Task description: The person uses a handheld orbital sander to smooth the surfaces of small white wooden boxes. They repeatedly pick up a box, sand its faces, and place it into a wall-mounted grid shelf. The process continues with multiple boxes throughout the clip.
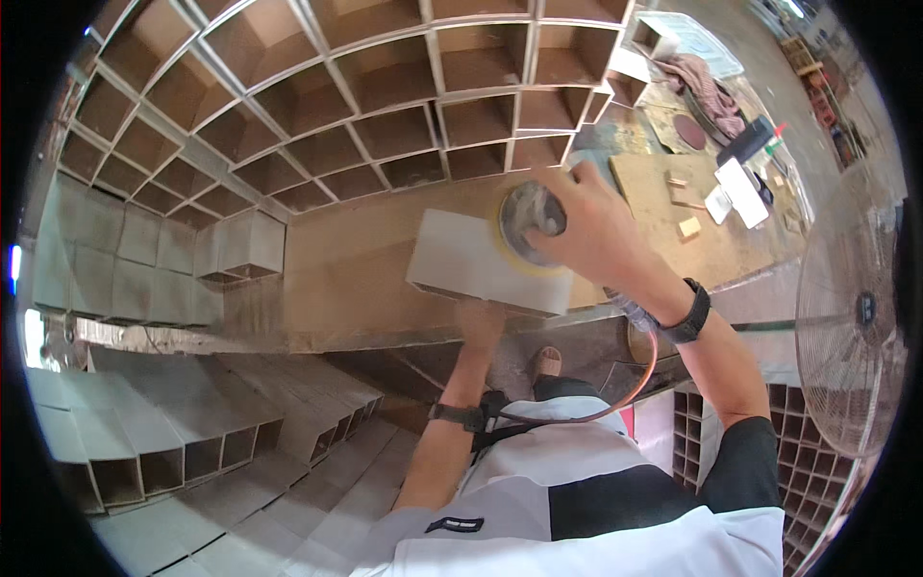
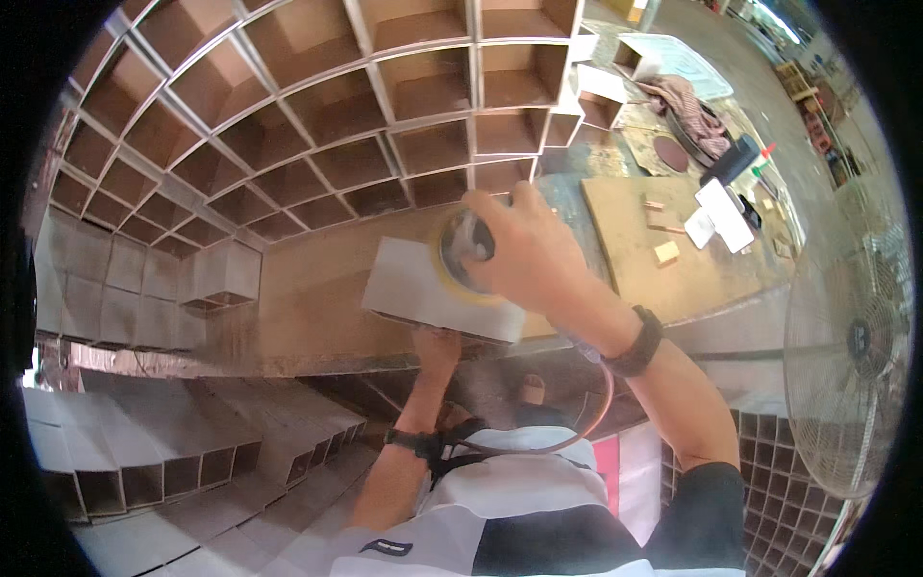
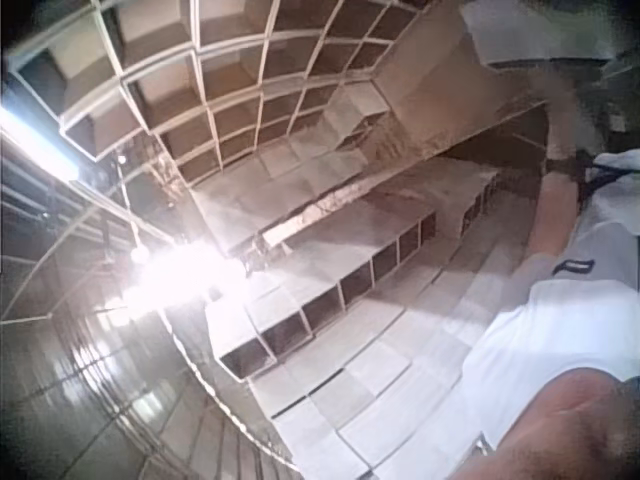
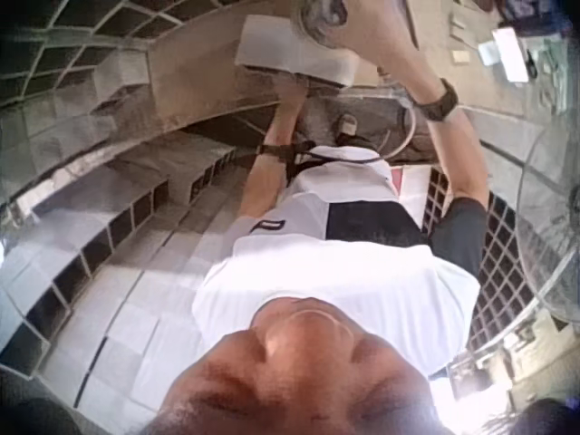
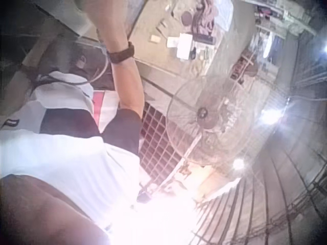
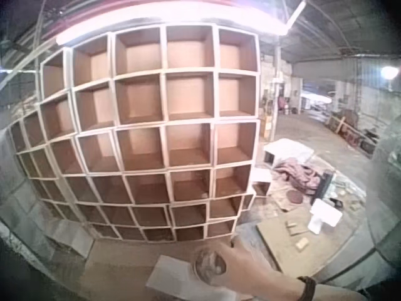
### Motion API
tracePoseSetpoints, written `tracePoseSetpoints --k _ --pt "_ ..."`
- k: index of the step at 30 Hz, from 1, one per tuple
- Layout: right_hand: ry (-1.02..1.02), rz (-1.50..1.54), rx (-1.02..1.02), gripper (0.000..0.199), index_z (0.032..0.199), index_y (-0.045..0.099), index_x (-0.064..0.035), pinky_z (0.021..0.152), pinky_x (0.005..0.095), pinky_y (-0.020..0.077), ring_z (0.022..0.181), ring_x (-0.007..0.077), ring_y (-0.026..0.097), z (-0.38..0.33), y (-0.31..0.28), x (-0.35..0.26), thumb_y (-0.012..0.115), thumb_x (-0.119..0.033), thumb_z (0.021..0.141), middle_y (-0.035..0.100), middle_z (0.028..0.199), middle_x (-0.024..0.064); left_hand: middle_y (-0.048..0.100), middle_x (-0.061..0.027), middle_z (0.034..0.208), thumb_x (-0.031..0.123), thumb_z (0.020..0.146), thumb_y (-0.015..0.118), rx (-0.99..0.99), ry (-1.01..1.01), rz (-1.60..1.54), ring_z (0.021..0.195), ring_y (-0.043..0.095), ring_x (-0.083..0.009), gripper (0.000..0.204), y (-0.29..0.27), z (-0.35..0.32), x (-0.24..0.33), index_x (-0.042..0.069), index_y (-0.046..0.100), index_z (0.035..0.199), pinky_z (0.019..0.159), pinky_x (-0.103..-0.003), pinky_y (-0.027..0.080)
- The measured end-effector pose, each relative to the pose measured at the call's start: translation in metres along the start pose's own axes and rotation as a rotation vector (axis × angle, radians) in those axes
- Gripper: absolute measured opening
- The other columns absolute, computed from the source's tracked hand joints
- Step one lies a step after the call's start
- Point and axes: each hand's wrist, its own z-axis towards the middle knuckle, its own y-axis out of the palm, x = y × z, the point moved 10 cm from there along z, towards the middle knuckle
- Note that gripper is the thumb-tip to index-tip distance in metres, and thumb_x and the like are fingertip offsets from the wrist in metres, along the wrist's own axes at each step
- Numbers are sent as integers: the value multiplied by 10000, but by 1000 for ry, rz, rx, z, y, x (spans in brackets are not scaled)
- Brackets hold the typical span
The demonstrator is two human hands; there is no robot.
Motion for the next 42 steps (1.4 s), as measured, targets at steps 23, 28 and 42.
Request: tracePoseSetpoints --k 23,28,42 --pt "-274 -203 -212 392 1106 650 -45 783 451 546 995 357 595 46 125 -71 676 -188 743 555 1063 226 672 -123 1100 237 930 609 148 327 111 1046 625 -277 268 -18 -7 46 75 676 1133 937 -445 465" --pt "-375 -206 -101 308 959 708 -16 725 429 557 908 350 633 20 139 -86 651 -244 760 581 1048 234 682 -159 1120 160 878 636 169 379 68 1073 625 -334 242 -17 -9 45 47 685 1087 922 -430 473" --pt "-322 -185 -208 342 1083 681 -24 680 416 527 992 344 598 2 131 -69 607 -230 821 580 1069 236 711 -161 978 39 828 639 81 284 277 928 668 -365 171 -14 -1 59 -13 700 979 835 -441 523"
